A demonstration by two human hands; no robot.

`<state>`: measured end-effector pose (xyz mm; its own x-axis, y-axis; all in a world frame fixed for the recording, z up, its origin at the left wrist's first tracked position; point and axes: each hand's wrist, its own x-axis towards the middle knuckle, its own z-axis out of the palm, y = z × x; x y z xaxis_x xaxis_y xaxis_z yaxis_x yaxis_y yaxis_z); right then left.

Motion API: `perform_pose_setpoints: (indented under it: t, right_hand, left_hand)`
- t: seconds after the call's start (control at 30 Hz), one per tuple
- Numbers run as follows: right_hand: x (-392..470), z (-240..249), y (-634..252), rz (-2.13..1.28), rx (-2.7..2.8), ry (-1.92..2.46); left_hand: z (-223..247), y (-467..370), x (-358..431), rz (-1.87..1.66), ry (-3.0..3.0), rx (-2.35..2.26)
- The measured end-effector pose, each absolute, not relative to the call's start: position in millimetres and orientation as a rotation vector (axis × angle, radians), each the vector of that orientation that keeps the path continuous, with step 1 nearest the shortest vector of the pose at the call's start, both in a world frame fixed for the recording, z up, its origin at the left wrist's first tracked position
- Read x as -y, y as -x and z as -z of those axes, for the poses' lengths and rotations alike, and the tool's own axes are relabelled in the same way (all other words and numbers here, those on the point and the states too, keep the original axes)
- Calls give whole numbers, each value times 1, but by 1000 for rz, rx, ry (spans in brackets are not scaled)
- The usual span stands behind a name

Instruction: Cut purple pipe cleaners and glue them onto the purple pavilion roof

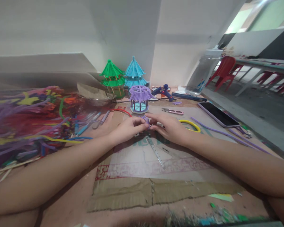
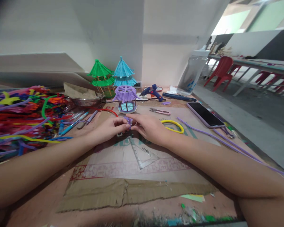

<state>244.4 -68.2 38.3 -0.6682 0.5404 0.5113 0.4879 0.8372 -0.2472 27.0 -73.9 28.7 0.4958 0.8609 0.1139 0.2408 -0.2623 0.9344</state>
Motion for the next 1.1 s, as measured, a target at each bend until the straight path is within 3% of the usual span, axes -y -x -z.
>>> perform_pose_setpoints:
  t: [0.43, 0.73, 1.1]
  right_hand:
    - [67, -44, -245, -233, 2393, 760]
    - [32, -50, -265, -244, 2223, 1279]
    - [62, -53, -246, -268, 2463, 755]
  left_hand:
    - [-34, -31, 79, -751, -1769, -949]
    - [-31, -28, 75, -865, -1700, -962]
    - [-32, -30, 81, -752, -1895, -998]
